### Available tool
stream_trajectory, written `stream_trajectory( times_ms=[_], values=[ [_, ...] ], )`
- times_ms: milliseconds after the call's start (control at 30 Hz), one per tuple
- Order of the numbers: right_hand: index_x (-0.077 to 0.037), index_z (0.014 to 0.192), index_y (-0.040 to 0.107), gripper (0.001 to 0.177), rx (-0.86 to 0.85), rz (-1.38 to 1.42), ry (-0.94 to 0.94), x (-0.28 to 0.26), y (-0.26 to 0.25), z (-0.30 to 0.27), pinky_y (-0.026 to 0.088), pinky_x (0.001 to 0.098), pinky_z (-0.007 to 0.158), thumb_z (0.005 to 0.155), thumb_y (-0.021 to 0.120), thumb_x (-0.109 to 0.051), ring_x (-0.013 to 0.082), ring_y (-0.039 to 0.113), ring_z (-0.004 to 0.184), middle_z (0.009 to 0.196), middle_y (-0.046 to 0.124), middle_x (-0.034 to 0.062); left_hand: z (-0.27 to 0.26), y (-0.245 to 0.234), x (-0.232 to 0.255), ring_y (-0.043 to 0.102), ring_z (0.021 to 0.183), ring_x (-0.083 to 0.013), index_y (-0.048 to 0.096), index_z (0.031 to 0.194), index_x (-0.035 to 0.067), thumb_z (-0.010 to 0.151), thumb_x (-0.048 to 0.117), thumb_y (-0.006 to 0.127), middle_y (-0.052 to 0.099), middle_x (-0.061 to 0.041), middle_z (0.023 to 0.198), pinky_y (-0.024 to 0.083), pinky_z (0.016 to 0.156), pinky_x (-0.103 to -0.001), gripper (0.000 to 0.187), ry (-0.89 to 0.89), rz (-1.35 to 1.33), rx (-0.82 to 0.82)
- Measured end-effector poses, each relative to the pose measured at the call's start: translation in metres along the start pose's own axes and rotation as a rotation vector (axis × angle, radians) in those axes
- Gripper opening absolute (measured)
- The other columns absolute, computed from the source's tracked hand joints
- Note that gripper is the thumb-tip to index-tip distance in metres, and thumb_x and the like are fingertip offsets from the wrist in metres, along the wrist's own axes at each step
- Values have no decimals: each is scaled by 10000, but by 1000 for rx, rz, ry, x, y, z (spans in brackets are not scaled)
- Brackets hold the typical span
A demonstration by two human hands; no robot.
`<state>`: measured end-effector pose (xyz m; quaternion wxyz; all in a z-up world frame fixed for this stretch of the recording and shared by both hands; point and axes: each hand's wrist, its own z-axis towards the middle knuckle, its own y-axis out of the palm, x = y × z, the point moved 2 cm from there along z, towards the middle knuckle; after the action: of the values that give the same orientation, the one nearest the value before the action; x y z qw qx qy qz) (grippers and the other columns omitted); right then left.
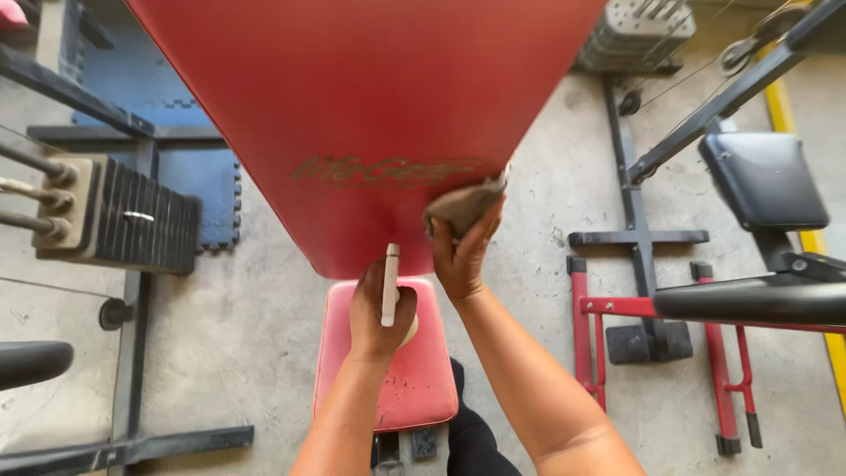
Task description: Cleaning and wiping down various gym machines and benches with a spray bottle and cloth.
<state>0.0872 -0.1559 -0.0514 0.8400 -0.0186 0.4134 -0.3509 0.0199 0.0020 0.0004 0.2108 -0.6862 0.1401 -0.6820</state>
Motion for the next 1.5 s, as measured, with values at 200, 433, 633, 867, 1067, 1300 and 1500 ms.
stream_trajectory(
  times_ms=[200, 433, 633, 867, 1067, 1300, 1500],
  values=[
    [-19, 1616, -90, 1035, 15, 178, 180, 53, 35, -96, 540, 372, 976, 999, 728, -165, 279, 514, 1206, 1520, 319, 219, -33, 10, -75, 668, 1025, -416, 593, 1311, -11, 781, 51, 626, 669, -229, 1151, 558, 840, -464, 535, 128, -35, 76],
    [-92, 1577, 152, 731, 122, 491, 572, 142, 82, -213, 555, 357, 848, 1063, 585, -380, 191, 605, 948, 1229, 574, 113, -57, -4, -113, 697, 814, -294, 634, 1233, 57, 768, 61, 630, 689, -127, 996, 576, 728, -394, 465, -177, -75, -1],
    [-149, 1340, 407, 620, 337, 845, 1037, 120, 103, -205, 518, 377, 687, 1016, 475, -674, 219, 617, 748, 843, 651, 66, -58, -9, -131, 674, 802, -286, 611, 1228, 26, 751, 35, 634, 669, -136, 1005, 564, 731, -379, 477, -73, -69, 81],
    [-129, 1058, 546, 556, 135, 1293, 1223, 96, 160, -251, 505, 426, 639, 985, 471, -675, 266, 573, 771, 884, 618, 68, -29, -31, -108, 647, 906, -363, 584, 1286, -5, 754, 10, 612, 646, -213, 1048, 542, 779, -418, 534, 81, -73, 133],
    [-74, 1195, 558, 404, 82, 1417, 1540, -11, 166, -185, 558, 485, 784, 1030, 431, -420, 356, 625, 969, 1135, 625, 145, -54, -45, -145, 680, 873, -345, 626, 1265, 39, 796, 77, 688, 691, -168, 995, 552, 781, -422, 475, -40, -6, 229],
    [89, 1335, 542, 526, 21, 1716, 1901, -77, 179, -111, 600, 493, 930, 1064, 339, -313, 466, 654, 1136, 1310, 613, 312, -55, -92, -95, 696, 846, -318, 663, 1249, 75, 804, 79, 695, 703, -167, 1024, 568, 795, -389, 446, -111, 2, 300],
    [27, 1207, 596, 376, -298, 1679, 1157, -138, 48, 2, 568, 443, 994, 1011, 421, -243, 298, 675, 1097, 1195, 668, 180, -51, -99, -40, 713, 1057, -297, 634, 1271, 23, 795, -20, 620, 715, -167, 1175, 578, 919, -378, 478, 181, 0, 349]
  ],
)
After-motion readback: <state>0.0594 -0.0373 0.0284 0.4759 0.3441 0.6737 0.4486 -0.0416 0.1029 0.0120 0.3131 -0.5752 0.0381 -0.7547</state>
